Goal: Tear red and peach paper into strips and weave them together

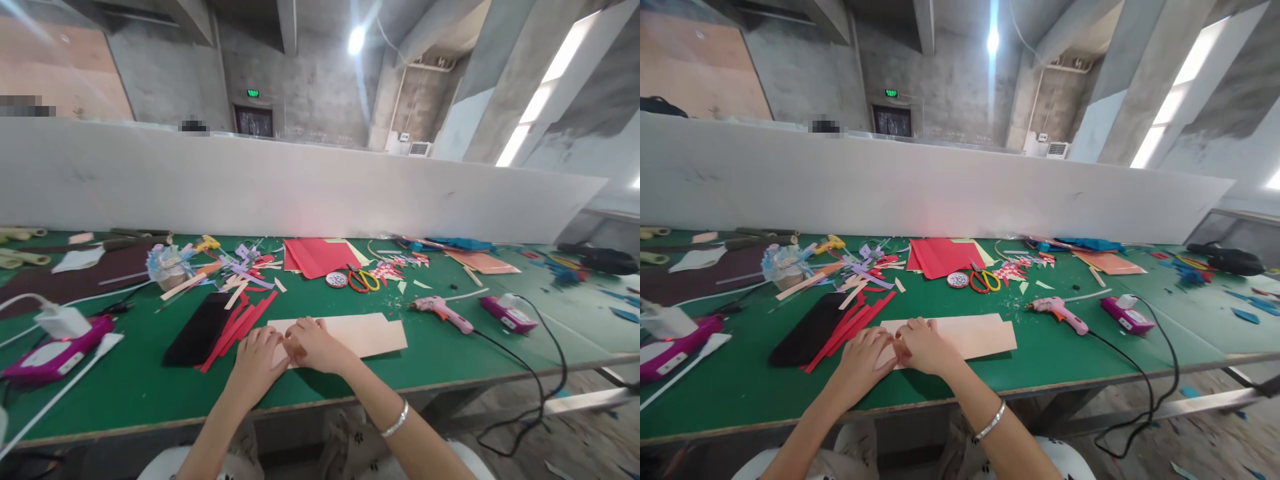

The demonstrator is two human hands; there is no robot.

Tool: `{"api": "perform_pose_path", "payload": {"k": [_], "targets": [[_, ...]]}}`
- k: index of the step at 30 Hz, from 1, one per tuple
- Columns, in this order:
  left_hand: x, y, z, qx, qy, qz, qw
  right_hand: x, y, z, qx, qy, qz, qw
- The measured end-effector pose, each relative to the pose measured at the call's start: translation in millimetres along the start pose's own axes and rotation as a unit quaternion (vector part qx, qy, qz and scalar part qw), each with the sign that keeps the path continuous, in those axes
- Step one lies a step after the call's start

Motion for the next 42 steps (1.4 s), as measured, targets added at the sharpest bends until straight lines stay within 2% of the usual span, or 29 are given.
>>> {"api": "perform_pose_path", "payload": {"k": [3,8,12,16,21,24,30,35,39,41,42], "targets": [[-2.8,-4.3,9.0,-0.028,0.013,-0.04,0.999,-0.4,5.5,6.2,0.003,-0.004,-0.018,1.0],[-5.7,-4.0,12.8,-0.107,0.014,-0.203,0.973,-4.5,11.9,11.5,0.007,0.004,-0.037,0.999],[-6.2,-7.6,8.0,-0.115,0.002,-0.216,0.97,3.2,7.0,2.3,0.015,0.005,-0.027,0.999],[-9.7,-11.6,4.9,-0.129,-0.025,-0.218,0.967,25.6,-0.2,-23.3,0.027,0.018,-0.001,0.999],[-11.4,-12.3,5.9,-0.144,-0.028,-0.226,0.963,57.9,-2.0,-63.5,0.069,0.071,0.012,0.995],[-11.0,-12.7,6.9,-0.148,-0.03,-0.24,0.959,73.3,-2.3,-84.2,0.087,0.077,0.005,0.993],[-15.4,-7.3,8.2,-0.159,-0.039,-0.256,0.953,100.2,-10.1,-124.8,0.129,0.119,-0.044,0.984],[-21.6,-1.1,8.7,-0.153,-0.045,-0.268,0.95,122.3,-28.0,-164.9,0.135,0.155,-0.103,0.973],[-20.1,-1.9,9.7,-0.141,-0.039,-0.286,0.947,117.7,-50.8,-174.5,0.211,0.2,-0.114,0.95],[-16.8,-4.8,10.6,-0.128,-0.028,-0.304,0.943,103.4,-58.8,-163.6,0.247,0.195,-0.079,0.946],[-15.2,-7.1,11.1,-0.118,-0.02,-0.315,0.942,94.3,-60.4,-154.6,0.237,0.17,-0.057,0.955]]}}
Point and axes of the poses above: each hand's wrist, its own z-axis towards the middle knuckle, its own y-axis out of the palm, x = y × z, the point moved 1 cm from there along z, towards the middle knuckle, and after that the axes turned 1 degree about -z, right-handed, at the moved point
